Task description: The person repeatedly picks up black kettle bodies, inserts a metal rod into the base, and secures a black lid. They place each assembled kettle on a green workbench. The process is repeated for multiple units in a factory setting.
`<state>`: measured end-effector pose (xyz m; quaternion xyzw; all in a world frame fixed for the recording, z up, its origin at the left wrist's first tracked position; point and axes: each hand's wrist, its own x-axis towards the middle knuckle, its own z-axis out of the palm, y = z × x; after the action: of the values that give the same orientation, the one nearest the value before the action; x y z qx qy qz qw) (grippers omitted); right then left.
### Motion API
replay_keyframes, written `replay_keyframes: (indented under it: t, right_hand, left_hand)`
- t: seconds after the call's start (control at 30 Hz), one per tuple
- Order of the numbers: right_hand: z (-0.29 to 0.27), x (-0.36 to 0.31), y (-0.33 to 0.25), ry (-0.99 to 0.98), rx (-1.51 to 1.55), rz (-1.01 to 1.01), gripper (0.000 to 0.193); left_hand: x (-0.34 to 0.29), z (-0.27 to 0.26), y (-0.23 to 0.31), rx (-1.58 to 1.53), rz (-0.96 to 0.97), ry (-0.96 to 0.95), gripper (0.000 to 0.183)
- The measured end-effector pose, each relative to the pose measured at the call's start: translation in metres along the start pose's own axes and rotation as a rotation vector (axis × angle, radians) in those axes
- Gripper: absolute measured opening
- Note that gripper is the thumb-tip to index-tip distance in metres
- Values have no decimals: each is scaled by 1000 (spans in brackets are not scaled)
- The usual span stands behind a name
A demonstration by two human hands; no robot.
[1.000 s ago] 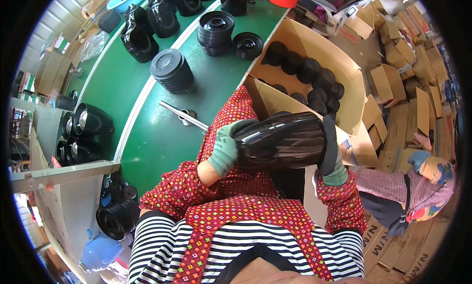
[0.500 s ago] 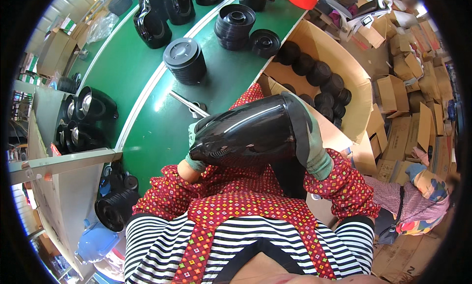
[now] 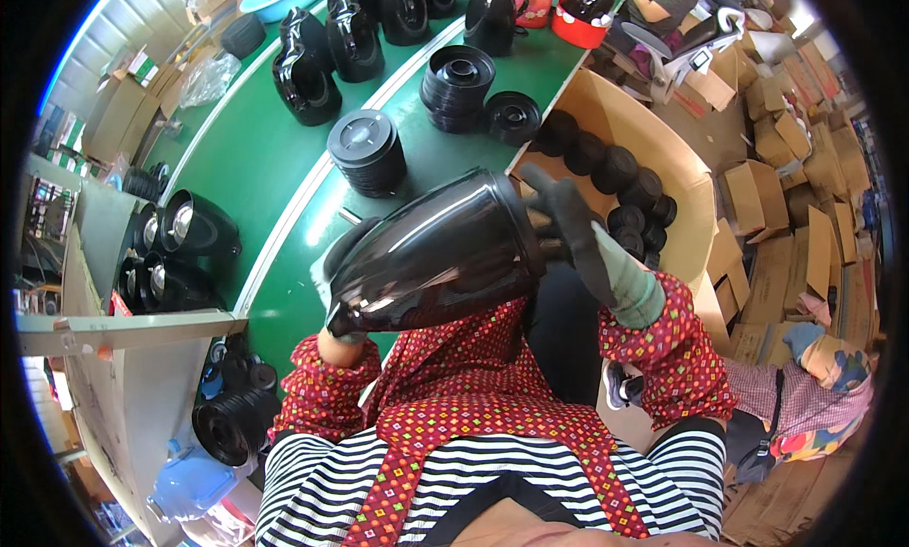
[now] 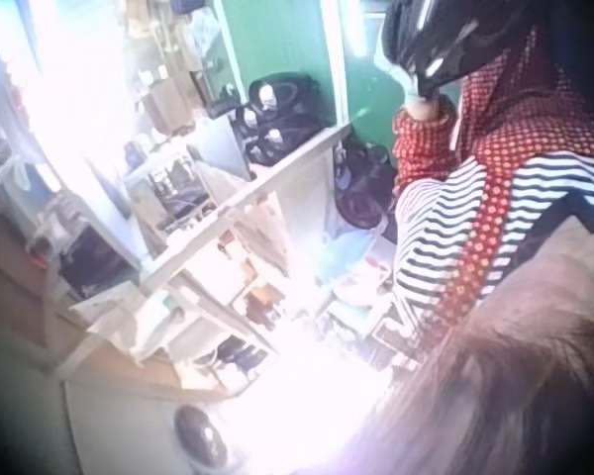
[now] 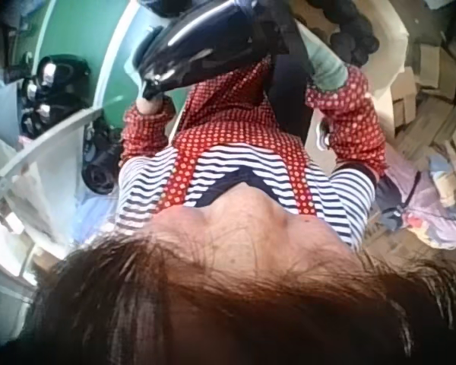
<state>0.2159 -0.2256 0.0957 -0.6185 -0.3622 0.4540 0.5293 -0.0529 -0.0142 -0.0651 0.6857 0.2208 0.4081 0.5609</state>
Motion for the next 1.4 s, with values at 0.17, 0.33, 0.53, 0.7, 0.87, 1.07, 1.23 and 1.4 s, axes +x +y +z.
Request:
replay_keyframes:
  t: [0.17, 0.33, 0.53, 0.7, 0.87, 1.07, 1.23, 1.4]
  right_hand:
    - [-2, 12, 13, -139, -53, 35, 73]
    - [10, 13, 50, -104, -381, -423, 67]
    - [34, 26, -24, -227, -772, -999, 102]
    - [-4, 84, -13, 177, -806, -933, 103]
    - [-1, 165, 136, 348, -1208, -210, 110]
    - [-8, 207, 185, 478, -1143, -333, 95]
    - [-89, 266, 188, 1222, -627, 481, 106]
    - [-162, 277, 215, 828, -734, 563, 58]
  left_hand:
    - [20, -5, 75, 333, 327, -32, 47]
    - [20, -13, 77, 400, 364, -90, 44]
    - [-3, -1, 33, -817, -758, -599, 54]
    - [11, -13, 21, -965, -907, -817, 63]
    - [-1, -18, 8, -920, -829, -417, 55]
    - [-8, -24, 14, -723, -772, -272, 57]
    - [3, -18, 10, -954, -906, 51, 61]
    - [5, 5, 3, -723, -632, -94, 75]
